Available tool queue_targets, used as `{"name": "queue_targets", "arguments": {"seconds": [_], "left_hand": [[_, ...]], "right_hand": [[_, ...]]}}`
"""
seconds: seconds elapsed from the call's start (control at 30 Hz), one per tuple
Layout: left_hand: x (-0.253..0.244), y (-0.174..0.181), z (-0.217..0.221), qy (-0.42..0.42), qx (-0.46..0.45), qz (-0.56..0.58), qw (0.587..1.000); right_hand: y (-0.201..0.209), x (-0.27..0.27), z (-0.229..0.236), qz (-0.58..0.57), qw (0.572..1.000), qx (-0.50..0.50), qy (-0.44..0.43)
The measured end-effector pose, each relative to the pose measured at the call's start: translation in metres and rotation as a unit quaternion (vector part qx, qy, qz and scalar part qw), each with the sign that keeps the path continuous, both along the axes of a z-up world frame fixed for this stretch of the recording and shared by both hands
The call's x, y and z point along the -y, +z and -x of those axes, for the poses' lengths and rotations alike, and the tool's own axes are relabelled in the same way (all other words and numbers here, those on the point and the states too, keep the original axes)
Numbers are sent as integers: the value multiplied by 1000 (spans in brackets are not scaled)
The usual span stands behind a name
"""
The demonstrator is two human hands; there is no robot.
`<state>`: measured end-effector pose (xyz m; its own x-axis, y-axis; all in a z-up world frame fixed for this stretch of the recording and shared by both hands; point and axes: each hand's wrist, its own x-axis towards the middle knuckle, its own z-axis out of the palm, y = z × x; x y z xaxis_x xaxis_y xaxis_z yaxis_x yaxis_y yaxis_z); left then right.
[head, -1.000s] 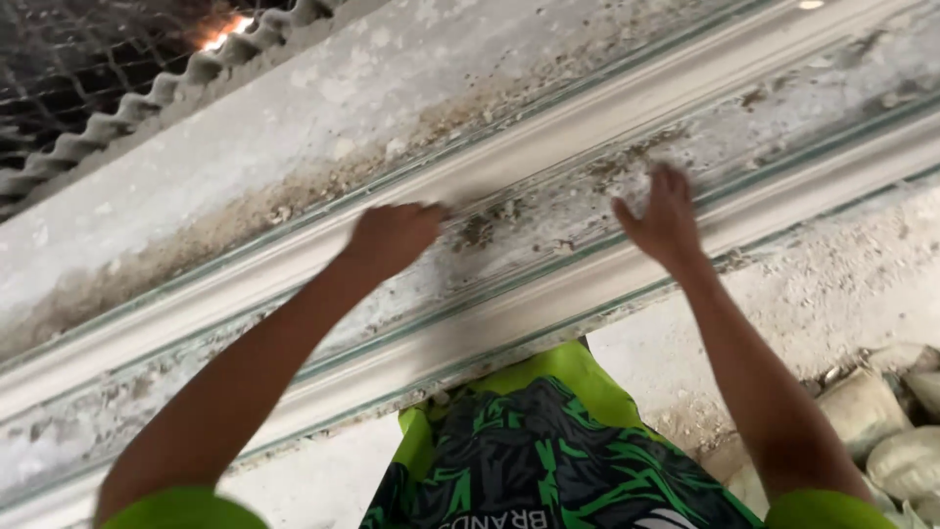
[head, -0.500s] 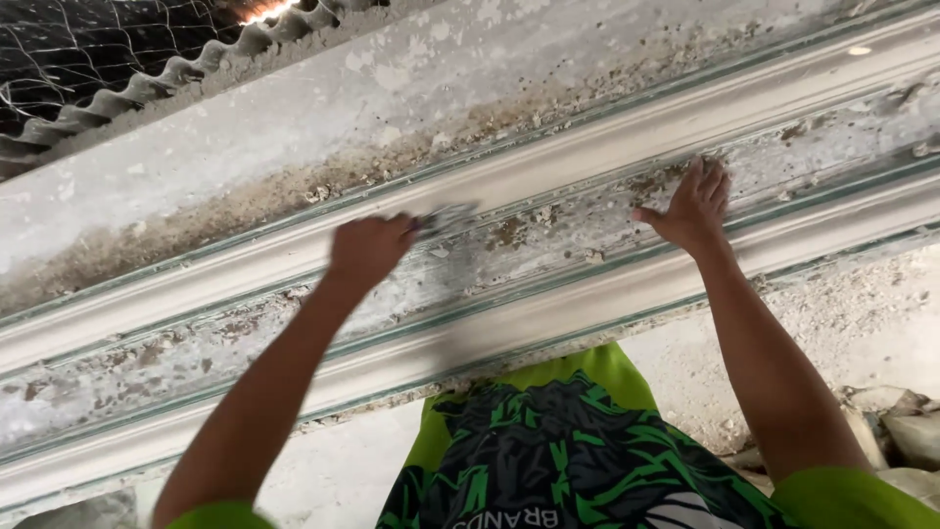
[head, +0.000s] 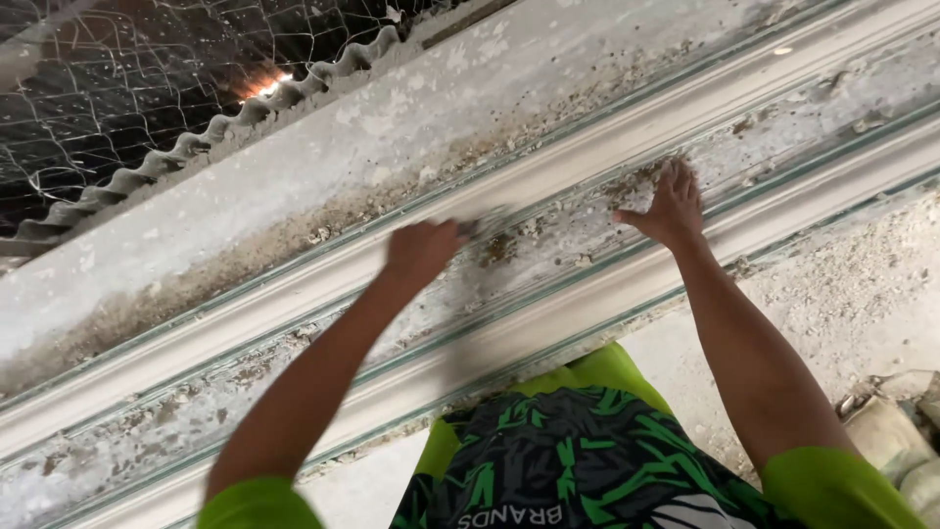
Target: Scraping and finishing decorative plaster moldings using a scraper tool on a workbench.
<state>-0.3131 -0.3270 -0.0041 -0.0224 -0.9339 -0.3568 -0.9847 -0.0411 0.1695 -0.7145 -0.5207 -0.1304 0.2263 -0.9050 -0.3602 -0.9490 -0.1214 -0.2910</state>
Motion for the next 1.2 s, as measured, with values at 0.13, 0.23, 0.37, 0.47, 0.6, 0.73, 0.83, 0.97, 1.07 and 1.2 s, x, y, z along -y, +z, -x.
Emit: {"name": "queue_targets", "arguments": {"seconds": [0.13,0.23,0.37,0.47,0.6,0.73,0.83,0.97,1.07,1.2], "left_hand": [[-80,46,-69,24,49,-61,997],[-89,59,-79,10,47,34,998],[-36,54,-32,2,90,5,996],[34,30,31,-16,61,31,998],[156,27,156,6,-14,-32,999],[257,-42,263,3,-50,99,994],[292,-34,290,-19,-52,86,995],[258,-8,252,-34,-57,22,998],[194,14,204,-67,-2,-7,998],[92,34,134,-140,157,-97,973]], "right_hand": [[6,-4,-4,-8,1000,4,-11],[10,-4,-8,-18,999,17,-26],[17,-4,-13,-39,999,12,-20],[18,-7,-13,-37,999,14,-23],[30,-11,-12,-32,998,38,-24],[29,1,20,14,999,21,40],[35,34,65,-53,988,115,90],[40,97,143,-62,964,231,115],[42,150,202,-27,976,196,90],[7,215,269,41,989,97,106]]}}
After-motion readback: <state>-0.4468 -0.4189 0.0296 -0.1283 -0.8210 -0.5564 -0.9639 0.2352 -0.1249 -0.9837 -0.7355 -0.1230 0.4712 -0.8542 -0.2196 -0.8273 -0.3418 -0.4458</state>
